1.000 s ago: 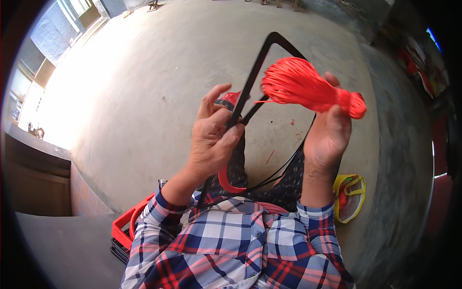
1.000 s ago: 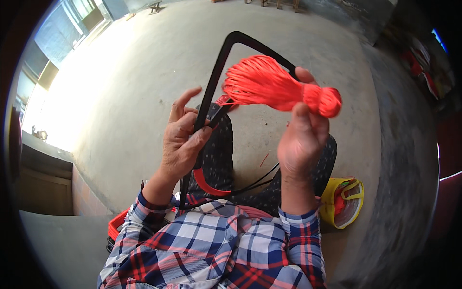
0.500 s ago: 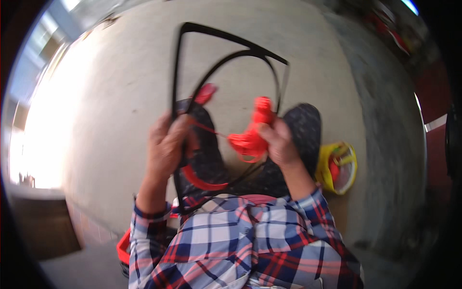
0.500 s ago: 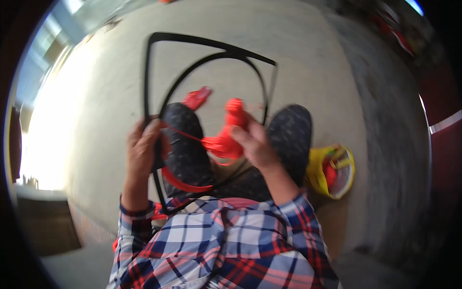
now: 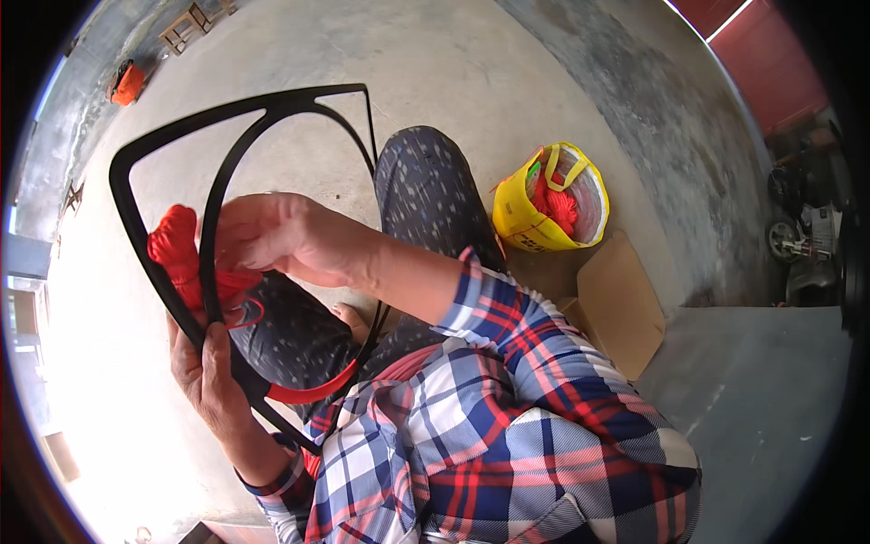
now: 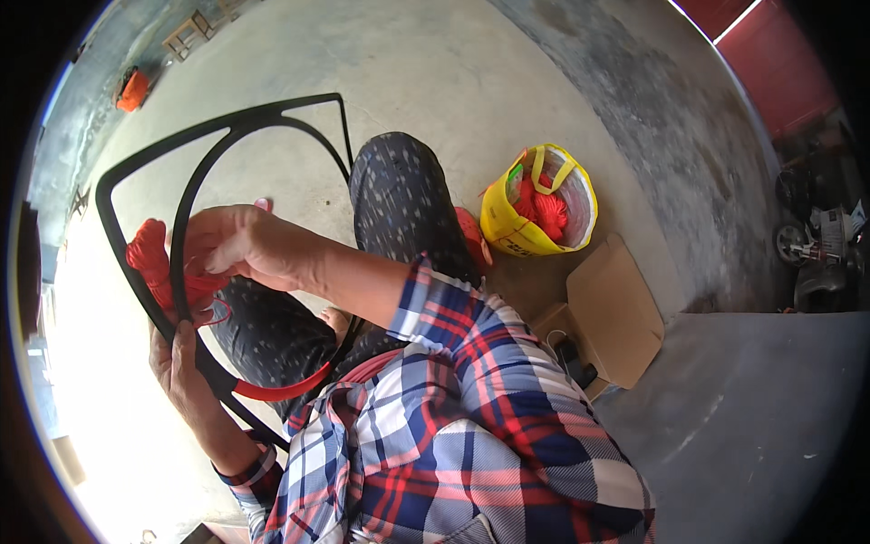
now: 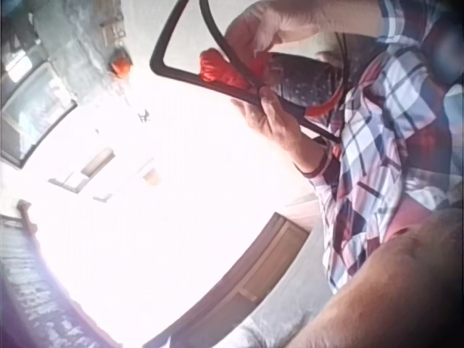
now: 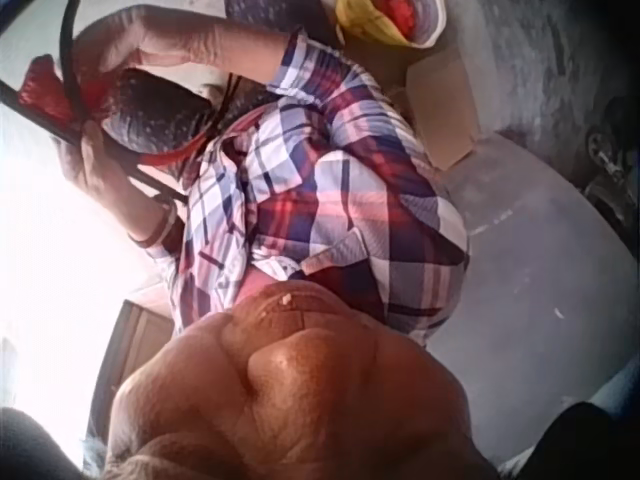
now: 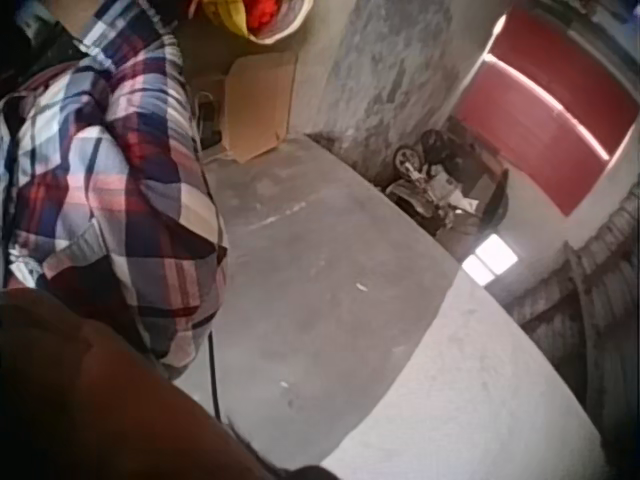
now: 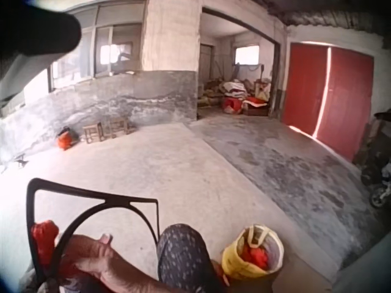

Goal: Winding red cord or rope onto a black rectangular frame.

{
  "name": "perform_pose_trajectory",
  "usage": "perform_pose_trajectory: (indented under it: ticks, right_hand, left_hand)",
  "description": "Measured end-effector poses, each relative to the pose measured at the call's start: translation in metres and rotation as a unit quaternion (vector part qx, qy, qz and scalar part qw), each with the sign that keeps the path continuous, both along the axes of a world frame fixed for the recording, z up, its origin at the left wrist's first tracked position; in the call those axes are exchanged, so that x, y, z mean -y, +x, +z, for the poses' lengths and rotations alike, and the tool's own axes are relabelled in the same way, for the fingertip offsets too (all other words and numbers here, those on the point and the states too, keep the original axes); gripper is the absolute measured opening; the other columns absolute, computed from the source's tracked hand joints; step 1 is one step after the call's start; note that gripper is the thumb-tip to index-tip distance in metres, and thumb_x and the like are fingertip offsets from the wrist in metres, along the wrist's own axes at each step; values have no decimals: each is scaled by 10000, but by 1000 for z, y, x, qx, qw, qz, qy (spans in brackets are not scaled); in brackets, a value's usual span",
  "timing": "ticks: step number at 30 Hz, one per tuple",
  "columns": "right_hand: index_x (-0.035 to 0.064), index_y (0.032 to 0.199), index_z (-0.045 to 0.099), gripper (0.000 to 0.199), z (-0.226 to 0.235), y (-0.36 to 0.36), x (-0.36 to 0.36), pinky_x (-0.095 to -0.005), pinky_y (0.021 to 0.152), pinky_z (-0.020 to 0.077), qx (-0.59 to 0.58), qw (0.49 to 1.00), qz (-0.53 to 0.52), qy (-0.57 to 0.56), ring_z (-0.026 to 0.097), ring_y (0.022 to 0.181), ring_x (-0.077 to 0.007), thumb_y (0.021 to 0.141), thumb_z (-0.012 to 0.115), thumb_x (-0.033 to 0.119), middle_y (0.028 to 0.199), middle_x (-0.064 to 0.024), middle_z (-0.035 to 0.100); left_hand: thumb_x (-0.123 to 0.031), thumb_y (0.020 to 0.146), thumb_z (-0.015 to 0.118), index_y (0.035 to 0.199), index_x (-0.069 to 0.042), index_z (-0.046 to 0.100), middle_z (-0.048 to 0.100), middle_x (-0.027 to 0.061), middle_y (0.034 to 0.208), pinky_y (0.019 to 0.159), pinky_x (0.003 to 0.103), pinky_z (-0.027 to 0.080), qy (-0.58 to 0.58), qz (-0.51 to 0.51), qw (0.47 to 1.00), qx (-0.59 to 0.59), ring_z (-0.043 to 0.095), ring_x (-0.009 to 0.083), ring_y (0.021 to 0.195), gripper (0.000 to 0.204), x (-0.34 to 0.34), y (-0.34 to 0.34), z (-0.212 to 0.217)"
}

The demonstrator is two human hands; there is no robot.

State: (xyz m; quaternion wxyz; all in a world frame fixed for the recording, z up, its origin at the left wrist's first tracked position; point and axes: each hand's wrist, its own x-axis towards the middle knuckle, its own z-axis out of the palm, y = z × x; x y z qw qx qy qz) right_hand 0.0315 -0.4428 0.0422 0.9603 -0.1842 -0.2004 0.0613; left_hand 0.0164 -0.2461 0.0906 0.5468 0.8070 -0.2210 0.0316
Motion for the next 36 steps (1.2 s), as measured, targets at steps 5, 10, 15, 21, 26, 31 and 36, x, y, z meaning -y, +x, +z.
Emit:
perform_pose_trajectory:
  ticks: [5, 10, 15, 21, 26, 31, 36]
  right_hand:
    - [-18, 1057, 659, 222, -40, -32, 61, -271, 783, 552, -59, 926, -221, -299, 665, 895, -149, 877, 657, 113, 1006, -97, 688]
    - [22, 1036, 669, 190, -147, -88, 195, -225, 681, 476, -364, 705, -479, -375, 595, 734, -99, 862, 624, 84, 866, -31, 666]
    - [-11, 1094, 636, 289, -278, -140, 277, -288, 766, 491, -590, 552, -439, -394, 615, 858, -155, 814, 566, -13, 966, -76, 663]
    - [7, 1285, 551, 502, -368, -156, 285, -364, 999, 433, -493, 532, -379, -575, 573, 1191, -260, 783, 544, -15, 1227, -163, 633]
    - [77, 1212, 605, 390, -367, -171, 300, -323, 881, 481, -484, 611, -309, -545, 600, 1058, -138, 823, 619, 54, 1102, -38, 673]
    - [119, 1189, 595, 261, -278, -180, 272, -328, 807, 508, -546, 626, -343, -439, 593, 1011, -95, 928, 591, 145, 1104, 12, 649]
    - [128, 1304, 483, 317, -210, -177, 264, -315, 712, 565, -395, 736, -442, -326, 619, 1024, -151, 990, 514, 119, 1174, -8, 609]
  left_hand:
    - [-123, 937, 540, 1078, 54, 628, 628, 114, 1059, 901, 338, 461, -33, 49, 998, -10, 626, 199, 963, 243, -20, 6, -3]
    - [-127, 950, 527, 1043, 42, 615, 654, 114, 951, 904, 360, 478, -49, 54, 995, -62, 647, 210, 935, 212, -33, 9, -11]
    - [-113, 962, 503, 993, 32, 610, 648, 126, 949, 861, 364, 501, -38, 38, 996, -68, 658, 228, 918, 183, -30, 10, -6]
    - [-112, 960, 503, 984, 29, 613, 648, 126, 959, 879, 362, 489, -44, 11, 996, -81, 658, 225, 922, 181, -29, 15, -17]
    - [-119, 960, 510, 979, 24, 616, 651, 118, 957, 863, 343, 478, -29, 18, 996, -88, 651, 206, 901, 179, -21, 16, -14]
    - [-132, 961, 519, 978, 17, 619, 654, 107, 957, 834, 323, 471, -23, 35, 995, -86, 642, 183, 875, 180, -22, 16, -16]
    - [-126, 967, 519, 1000, 23, 621, 634, 81, 965, 772, 285, 481, -52, 22, 994, -91, 630, 147, 849, 184, -23, 20, -21]
